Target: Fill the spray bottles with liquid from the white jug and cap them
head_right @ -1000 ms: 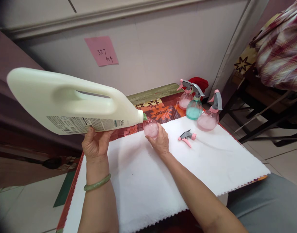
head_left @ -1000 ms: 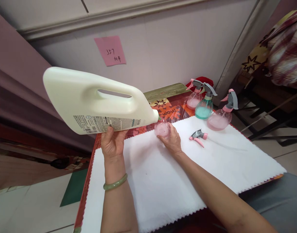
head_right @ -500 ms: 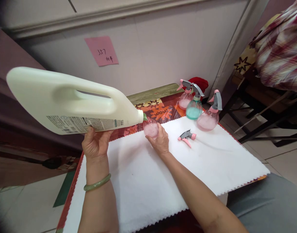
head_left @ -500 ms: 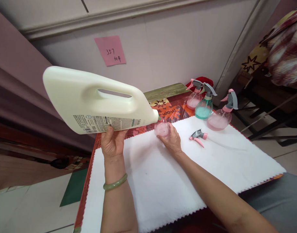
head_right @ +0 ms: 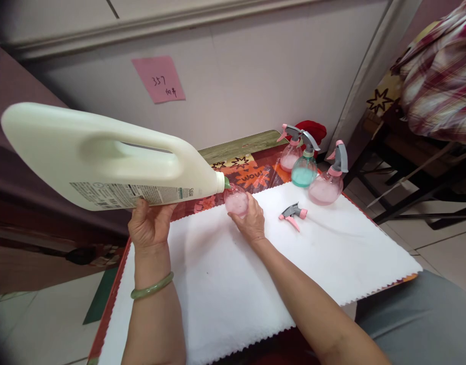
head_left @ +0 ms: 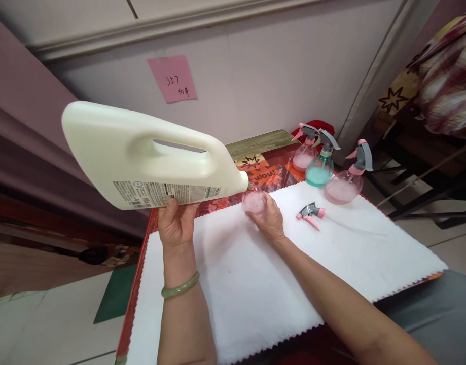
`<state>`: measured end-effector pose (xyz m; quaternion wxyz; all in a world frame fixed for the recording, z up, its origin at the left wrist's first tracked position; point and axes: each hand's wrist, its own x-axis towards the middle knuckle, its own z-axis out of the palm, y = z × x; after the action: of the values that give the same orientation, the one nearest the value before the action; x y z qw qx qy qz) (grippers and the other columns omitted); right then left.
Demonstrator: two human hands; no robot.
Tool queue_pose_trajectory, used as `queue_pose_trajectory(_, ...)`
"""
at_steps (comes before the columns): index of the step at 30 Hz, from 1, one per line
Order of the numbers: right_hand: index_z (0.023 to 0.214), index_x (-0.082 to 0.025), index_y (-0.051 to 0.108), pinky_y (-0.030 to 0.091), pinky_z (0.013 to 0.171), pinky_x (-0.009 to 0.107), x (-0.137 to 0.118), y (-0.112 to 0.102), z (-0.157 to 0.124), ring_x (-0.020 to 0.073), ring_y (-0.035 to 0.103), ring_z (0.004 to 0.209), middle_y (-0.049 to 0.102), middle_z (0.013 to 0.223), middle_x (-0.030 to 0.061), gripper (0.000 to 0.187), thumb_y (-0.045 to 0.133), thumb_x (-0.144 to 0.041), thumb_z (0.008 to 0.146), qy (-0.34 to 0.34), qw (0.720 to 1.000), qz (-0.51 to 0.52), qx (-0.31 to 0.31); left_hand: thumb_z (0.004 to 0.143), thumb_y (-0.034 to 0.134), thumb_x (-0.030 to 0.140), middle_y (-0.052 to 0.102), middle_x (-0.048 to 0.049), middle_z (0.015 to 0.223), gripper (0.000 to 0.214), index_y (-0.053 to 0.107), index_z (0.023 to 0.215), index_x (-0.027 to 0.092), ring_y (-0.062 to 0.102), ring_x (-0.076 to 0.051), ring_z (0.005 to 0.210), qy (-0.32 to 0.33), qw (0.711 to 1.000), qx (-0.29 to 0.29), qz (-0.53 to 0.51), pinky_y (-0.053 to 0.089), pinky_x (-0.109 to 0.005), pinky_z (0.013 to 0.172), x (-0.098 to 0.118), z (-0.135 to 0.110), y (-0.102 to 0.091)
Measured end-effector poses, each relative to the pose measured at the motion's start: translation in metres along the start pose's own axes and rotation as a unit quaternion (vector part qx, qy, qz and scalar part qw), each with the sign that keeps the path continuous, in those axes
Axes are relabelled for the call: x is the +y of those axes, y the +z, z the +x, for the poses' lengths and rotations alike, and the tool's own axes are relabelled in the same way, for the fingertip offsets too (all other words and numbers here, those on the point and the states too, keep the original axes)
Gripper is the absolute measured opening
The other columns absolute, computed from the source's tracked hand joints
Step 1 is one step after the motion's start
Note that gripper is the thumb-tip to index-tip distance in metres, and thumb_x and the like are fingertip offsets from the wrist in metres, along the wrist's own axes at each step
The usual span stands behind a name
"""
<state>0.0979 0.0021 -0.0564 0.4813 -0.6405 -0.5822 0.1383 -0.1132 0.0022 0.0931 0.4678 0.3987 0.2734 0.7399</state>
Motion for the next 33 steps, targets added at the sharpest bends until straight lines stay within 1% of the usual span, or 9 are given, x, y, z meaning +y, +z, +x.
queue_pose_trajectory(6, 0.145, -0.018, 0.041, 0.046, 0.106, 0.05, 0.0001, -0.0005, 0.0004, 0.0332, 0.057, 0.128, 0.058, 0.14, 0.0169, 0.083, 0.072, -0.056, 0.078, -0.002, 1.0, 0.0, -0.002, 0.067, 0.089, 0.04, 0.061, -0.0042, 0.141, 0.05, 0.071, 0.113, 0.032, 0.038, -0.036, 0.145, -0.006, 1.0, 0.009, -0.007, 0.036, -0.061, 0.116, 0.0006, -0.0004, 0.0004)
queue_pose_trajectory(9, 0.145, -0.018, 0.041, 0.045, 0.107, 0.05, -0.0001, -0.0009, 0.0005, 0.0335, 0.056, 0.129, 0.058, 0.141, 0.0172, 0.083, 0.071, -0.056, 0.078, 0.001, 1.0, 0.0, -0.003, 0.068, 0.088, 0.038, 0.062, -0.0043, 0.141, 0.047, 0.072, 0.111, 0.031, 0.038, -0.037, 0.145, -0.004, 1.0, 0.005, -0.01, 0.037, -0.062, 0.115, 0.0007, -0.0005, 0.0003)
queue_pose_trajectory(14, 0.145, -0.017, 0.041, 0.045, 0.107, 0.05, 0.0005, -0.0004, 0.0003, 0.0337, 0.055, 0.129, 0.058, 0.141, 0.0177, 0.084, 0.071, -0.057, 0.078, -0.001, 1.0, -0.004, -0.006, 0.068, 0.088, 0.038, 0.061, -0.0039, 0.142, 0.051, 0.07, 0.115, 0.032, 0.039, -0.036, 0.145, -0.005, 1.0, 0.005, -0.011, 0.037, -0.061, 0.114, 0.0015, -0.0007, 0.0007)
queue_pose_trajectory(16, 0.145, -0.017, 0.041, 0.045, 0.107, 0.05, 0.0009, 0.0003, 0.0003, 0.0337, 0.055, 0.129, 0.058, 0.141, 0.0177, 0.084, 0.071, -0.058, 0.078, -0.003, 1.0, -0.002, -0.004, 0.068, 0.088, 0.038, 0.061, -0.0037, 0.142, 0.052, 0.07, 0.116, 0.033, 0.04, -0.035, 0.144, -0.003, 1.0, 0.005, -0.008, 0.039, -0.06, 0.114, 0.0017, -0.0007, 0.0006)
queue_pose_trajectory(21, 0.145, -0.018, 0.041, 0.046, 0.106, 0.051, 0.0019, 0.0018, 0.0001, 0.0341, 0.057, 0.128, 0.058, 0.14, 0.018, 0.084, 0.07, -0.059, 0.078, -0.006, 1.0, -0.003, 0.005, 0.073, 0.084, 0.036, 0.06, -0.0031, 0.144, 0.045, 0.071, 0.116, 0.035, 0.04, -0.036, 0.144, 0.006, 1.0, -0.016, -0.005, 0.045, -0.06, 0.109, 0.0025, -0.0012, 0.0009)
queue_pose_trajectory(24, 0.145, -0.018, 0.041, 0.046, 0.106, 0.05, 0.002, 0.0018, 0.0001, 0.0339, 0.057, 0.128, 0.058, 0.14, 0.0179, 0.084, 0.071, -0.059, 0.078, -0.007, 1.0, -0.005, 0.007, 0.074, 0.084, 0.037, 0.06, -0.0023, 0.144, 0.045, 0.071, 0.117, 0.036, 0.04, -0.036, 0.144, 0.006, 1.0, -0.019, 0.0, 0.046, -0.06, 0.108, 0.0033, -0.0017, 0.0019)
queue_pose_trajectory(33, 0.143, -0.017, 0.043, 0.047, 0.106, 0.05, 0.0021, 0.001, 0.0008, 0.0341, 0.058, 0.127, 0.059, 0.139, 0.0178, 0.085, 0.073, -0.058, 0.076, -0.004, 1.0, 0.002, 0.007, 0.071, 0.086, 0.037, 0.059, -0.0021, 0.144, 0.05, 0.069, 0.118, 0.036, 0.038, -0.035, 0.146, 0.005, 1.0, -0.011, -0.005, 0.04, -0.061, 0.113, 0.0036, -0.0006, 0.0029)
